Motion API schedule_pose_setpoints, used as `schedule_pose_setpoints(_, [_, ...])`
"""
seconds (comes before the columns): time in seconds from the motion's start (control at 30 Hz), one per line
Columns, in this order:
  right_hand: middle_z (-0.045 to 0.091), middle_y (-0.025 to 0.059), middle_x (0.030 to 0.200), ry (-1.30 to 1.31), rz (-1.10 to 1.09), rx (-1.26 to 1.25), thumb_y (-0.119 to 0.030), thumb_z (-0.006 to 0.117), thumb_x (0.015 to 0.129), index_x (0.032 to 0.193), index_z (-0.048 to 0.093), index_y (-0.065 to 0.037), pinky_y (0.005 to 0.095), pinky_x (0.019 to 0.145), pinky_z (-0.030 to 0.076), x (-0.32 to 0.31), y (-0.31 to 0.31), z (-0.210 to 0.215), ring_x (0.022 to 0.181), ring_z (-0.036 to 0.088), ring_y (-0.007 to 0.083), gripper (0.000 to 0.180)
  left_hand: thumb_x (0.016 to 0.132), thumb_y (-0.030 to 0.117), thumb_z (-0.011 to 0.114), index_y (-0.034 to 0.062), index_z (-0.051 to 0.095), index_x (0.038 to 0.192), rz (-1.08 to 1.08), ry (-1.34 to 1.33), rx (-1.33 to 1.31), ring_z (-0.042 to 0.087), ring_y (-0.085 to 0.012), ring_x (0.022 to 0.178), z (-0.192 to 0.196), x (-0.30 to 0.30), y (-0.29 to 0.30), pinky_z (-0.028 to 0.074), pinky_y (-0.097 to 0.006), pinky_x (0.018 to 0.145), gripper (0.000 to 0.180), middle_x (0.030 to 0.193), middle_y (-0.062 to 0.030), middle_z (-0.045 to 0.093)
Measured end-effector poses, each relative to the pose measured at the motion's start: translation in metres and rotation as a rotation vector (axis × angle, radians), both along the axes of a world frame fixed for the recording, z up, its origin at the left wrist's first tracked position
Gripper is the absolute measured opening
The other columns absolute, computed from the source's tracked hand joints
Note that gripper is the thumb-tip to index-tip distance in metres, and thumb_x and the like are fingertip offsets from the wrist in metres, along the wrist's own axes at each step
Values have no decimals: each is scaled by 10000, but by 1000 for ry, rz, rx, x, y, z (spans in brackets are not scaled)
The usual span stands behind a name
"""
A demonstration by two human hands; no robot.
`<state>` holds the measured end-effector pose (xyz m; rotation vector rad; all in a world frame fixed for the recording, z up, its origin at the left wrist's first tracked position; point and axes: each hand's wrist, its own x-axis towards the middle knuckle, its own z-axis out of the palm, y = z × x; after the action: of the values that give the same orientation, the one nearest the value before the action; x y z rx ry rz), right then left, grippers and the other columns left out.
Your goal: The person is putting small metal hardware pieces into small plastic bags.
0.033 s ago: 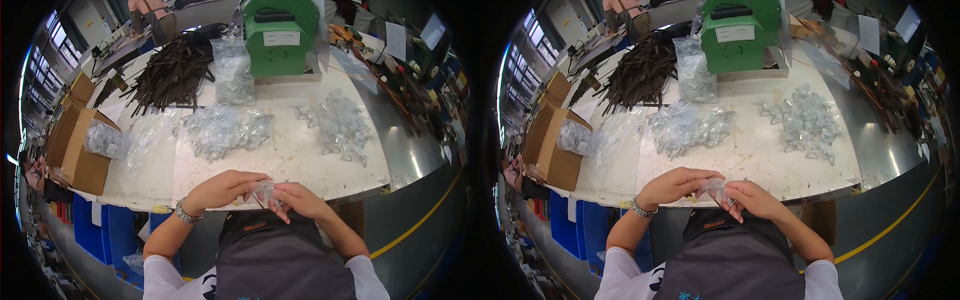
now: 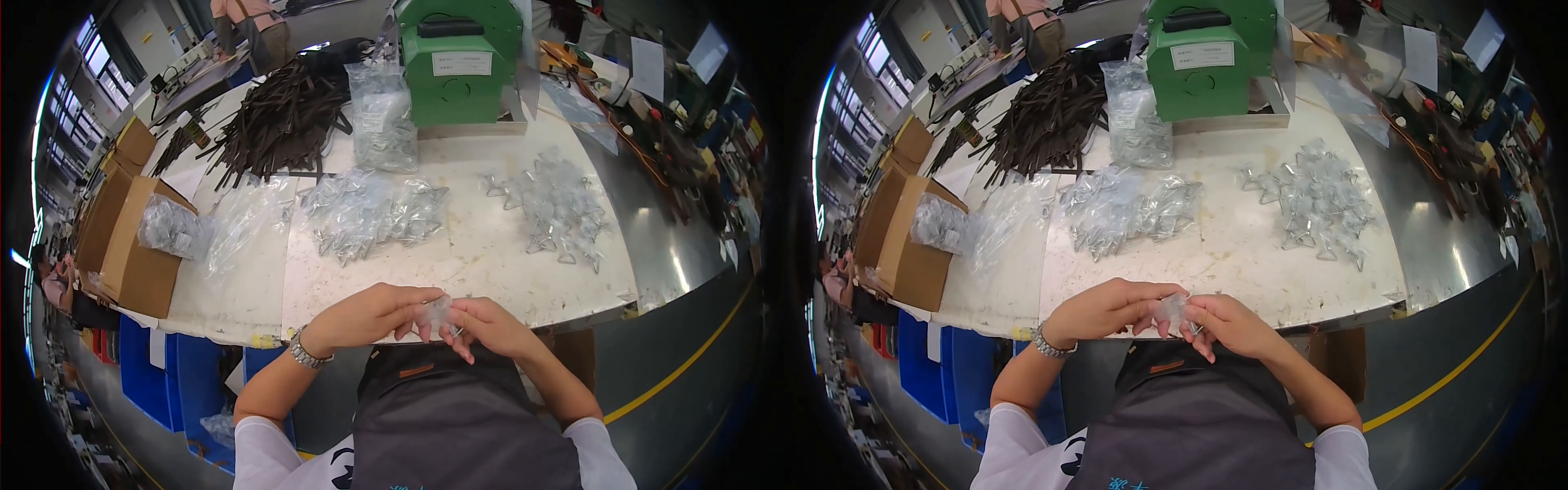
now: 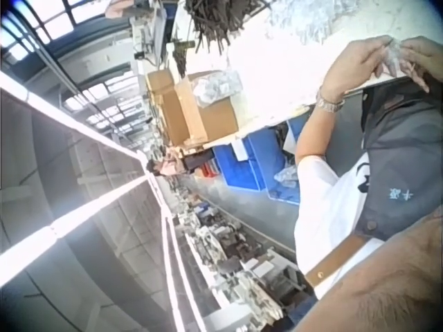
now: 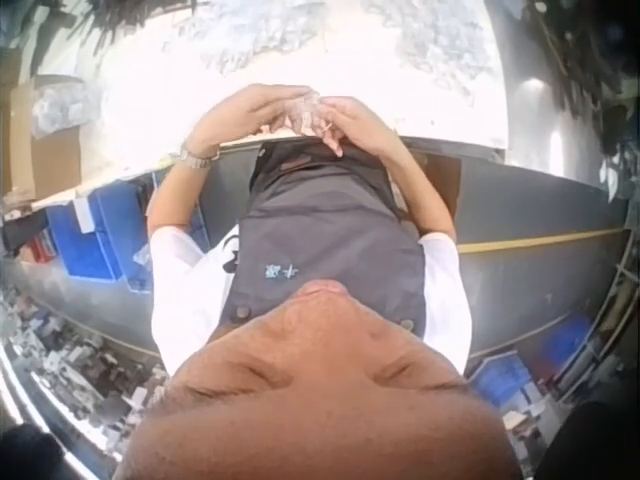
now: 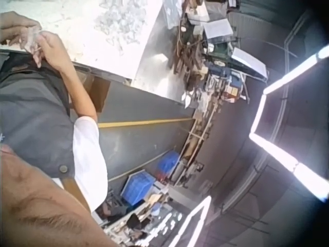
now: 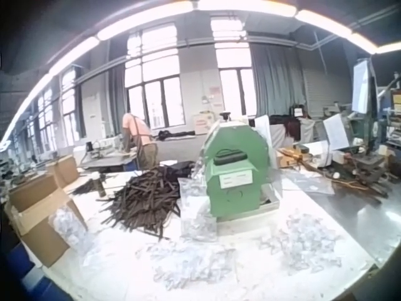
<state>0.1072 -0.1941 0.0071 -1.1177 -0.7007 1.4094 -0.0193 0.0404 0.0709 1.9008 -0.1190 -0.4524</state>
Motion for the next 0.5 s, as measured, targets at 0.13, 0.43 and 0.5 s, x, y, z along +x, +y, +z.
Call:
schedule_pose_setpoints(0.13, [628,70,912,-130,-87,-10,-208,415,1171,1075,589,6,266,529,518,-9,-2,-4,627,604,109,292,1083,103,504,53,387,1632,68,-19,-10,603,-154,617,-6,-5,-25,536,-306,653,563,877,-71,756])
schedule_pose_setpoints(0.43, [634,52,908,-141,-166,-13,-175,409,1166,1137,595,12,245,562,494,-17,-1,0,623,581,98,265,1052,50,544,32,596,1482,378,-454,146,587,-126,625,-65,-9,-43,507,-299,613,434,781,-81,693])
schedule_pose_setpoints(0.5, [644,57,922,-91,-201,0,-175,422,1163,1131,607,12,247,561,493,-15,3,-5,625,588,99,265,1047,53,562,31,611,1463,427,-503,193,601,-138,630,-63,-4,-48,508,-308,621,420,772,-93,687])
